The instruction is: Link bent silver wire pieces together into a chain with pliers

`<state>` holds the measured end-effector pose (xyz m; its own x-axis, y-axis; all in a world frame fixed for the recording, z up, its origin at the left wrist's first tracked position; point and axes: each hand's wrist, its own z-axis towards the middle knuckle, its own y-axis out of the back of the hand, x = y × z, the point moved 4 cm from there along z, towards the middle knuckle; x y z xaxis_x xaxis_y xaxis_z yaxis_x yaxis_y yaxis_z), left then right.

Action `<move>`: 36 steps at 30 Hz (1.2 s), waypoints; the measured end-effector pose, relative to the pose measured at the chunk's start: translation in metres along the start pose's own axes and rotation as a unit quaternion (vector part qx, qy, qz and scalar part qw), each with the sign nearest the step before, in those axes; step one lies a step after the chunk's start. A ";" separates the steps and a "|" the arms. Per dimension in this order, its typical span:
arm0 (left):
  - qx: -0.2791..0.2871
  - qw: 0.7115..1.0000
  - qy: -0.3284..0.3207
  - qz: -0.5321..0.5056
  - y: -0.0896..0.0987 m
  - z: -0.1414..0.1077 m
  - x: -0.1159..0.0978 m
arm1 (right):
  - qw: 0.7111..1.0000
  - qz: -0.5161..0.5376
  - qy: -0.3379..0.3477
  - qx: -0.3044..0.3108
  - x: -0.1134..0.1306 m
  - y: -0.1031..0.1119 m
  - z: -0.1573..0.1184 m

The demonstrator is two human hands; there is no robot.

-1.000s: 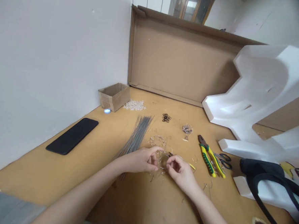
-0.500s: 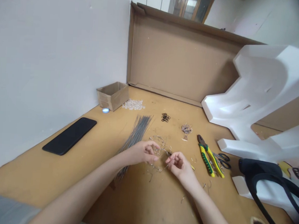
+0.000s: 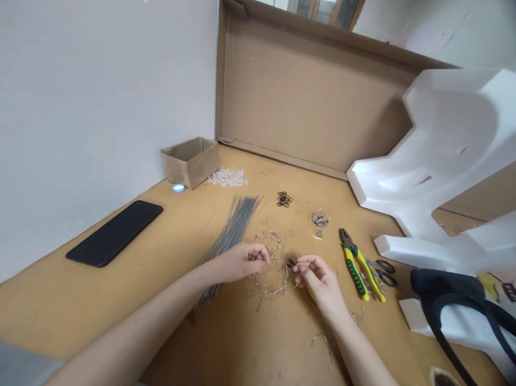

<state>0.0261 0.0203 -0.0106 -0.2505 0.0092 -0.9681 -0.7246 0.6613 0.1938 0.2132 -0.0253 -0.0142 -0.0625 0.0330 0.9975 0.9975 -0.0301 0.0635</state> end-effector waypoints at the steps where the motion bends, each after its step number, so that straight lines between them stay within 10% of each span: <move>1: 0.003 1.000 0.001 -0.003 0.000 0.001 0.002 | 1.000 0.013 -0.002 0.005 -0.001 0.000 0.000; 16: 0.013 1.000 0.003 0.023 -0.001 -0.001 0.003 | 0.999 -0.022 -0.028 0.039 -0.006 -0.002 -0.002; 27: 0.022 0.999 -0.009 0.043 -0.004 -0.002 0.001 | 0.962 -0.243 0.125 0.020 0.004 -0.006 -0.006; 36: 0.027 0.998 -0.014 0.053 -0.006 -0.002 0.004 | 0.996 -0.027 0.008 0.081 -0.003 -0.008 -0.006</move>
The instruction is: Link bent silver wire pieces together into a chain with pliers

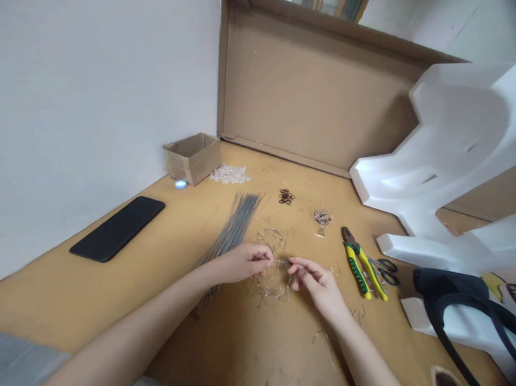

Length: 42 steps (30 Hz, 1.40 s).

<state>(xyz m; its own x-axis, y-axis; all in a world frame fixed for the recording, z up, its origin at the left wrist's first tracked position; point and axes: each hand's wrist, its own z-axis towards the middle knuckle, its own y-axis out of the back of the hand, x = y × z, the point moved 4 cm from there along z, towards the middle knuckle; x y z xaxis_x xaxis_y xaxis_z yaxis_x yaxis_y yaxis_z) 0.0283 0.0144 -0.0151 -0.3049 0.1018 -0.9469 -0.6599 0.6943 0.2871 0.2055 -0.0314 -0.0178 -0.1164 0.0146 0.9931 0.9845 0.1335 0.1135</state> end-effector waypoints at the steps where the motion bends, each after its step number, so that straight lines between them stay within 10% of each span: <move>1: -0.001 1.000 -0.001 -0.001 0.000 0.000 0.001 | 1.000 0.007 0.003 0.016 0.001 -0.001 0.000; 42: -0.047 0.997 -0.003 0.064 0.003 -0.002 -0.005 | 0.948 -0.271 0.131 0.107 0.020 -0.012 -0.010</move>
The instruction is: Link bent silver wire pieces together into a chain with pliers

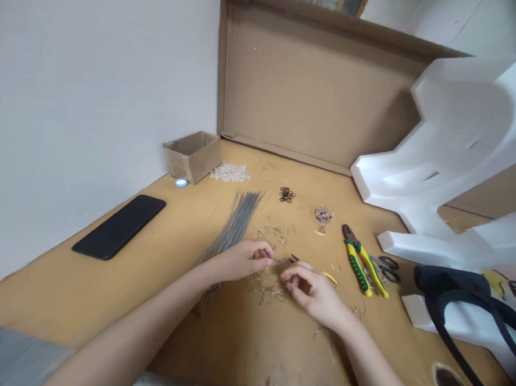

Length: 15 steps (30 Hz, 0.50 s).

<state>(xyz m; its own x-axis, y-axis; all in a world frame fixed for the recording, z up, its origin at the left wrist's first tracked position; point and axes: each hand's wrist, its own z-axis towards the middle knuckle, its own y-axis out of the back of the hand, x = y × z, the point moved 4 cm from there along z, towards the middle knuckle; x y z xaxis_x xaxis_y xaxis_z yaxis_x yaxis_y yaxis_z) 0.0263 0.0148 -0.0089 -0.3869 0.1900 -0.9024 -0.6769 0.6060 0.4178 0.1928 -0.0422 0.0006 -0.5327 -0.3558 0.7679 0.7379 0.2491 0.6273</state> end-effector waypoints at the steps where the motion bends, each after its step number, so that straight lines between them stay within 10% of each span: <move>1: -0.002 1.000 -0.001 0.003 0.000 0.000 0.000 | 1.000 0.000 0.003 0.001 0.001 0.000 0.000; 15: 0.012 1.000 -0.009 0.005 -0.002 -0.001 -0.002 | 1.000 -0.018 0.000 -0.004 0.002 0.002 0.001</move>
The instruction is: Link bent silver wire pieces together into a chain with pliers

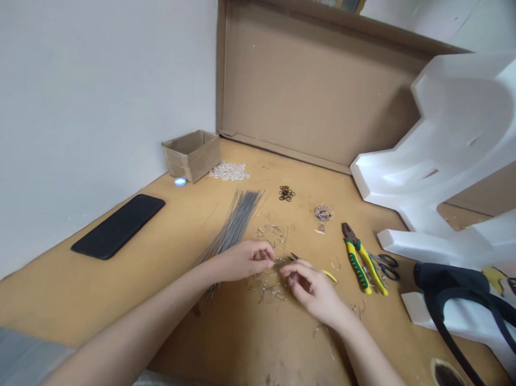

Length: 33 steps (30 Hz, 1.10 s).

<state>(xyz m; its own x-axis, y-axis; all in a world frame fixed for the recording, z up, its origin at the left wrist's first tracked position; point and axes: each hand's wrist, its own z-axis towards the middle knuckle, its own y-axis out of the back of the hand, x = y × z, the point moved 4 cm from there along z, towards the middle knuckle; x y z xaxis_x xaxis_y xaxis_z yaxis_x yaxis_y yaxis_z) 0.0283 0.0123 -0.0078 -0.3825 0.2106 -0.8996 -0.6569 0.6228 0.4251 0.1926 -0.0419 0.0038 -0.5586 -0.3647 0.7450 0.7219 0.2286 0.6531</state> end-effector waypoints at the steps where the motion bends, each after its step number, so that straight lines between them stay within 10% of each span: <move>1: 0.007 1.000 -0.002 -0.002 -0.001 0.000 0.000 | 1.000 0.008 -0.008 -0.010 -0.002 0.000 0.000; 21: 0.057 0.998 -0.015 -0.006 -0.006 -0.003 -0.006 | 0.999 0.025 -0.019 -0.026 -0.013 -0.005 -0.001; 27: -0.066 0.988 -0.082 0.112 0.003 -0.012 -0.028 | 0.998 0.011 -0.027 -0.048 -0.016 -0.006 -0.001; 33: 0.047 0.957 -0.147 0.246 -0.015 -0.022 -0.047 | 0.998 0.007 -0.042 -0.046 -0.014 -0.004 -0.001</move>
<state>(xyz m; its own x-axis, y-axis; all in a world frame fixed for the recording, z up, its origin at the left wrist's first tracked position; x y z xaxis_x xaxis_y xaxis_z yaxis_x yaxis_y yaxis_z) 0.0416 -0.0238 0.0300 -0.4224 0.6902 -0.5875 -0.3772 0.4555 0.8064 0.1979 -0.0382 -0.0097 -0.5773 -0.2839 0.7656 0.7622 0.1488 0.6300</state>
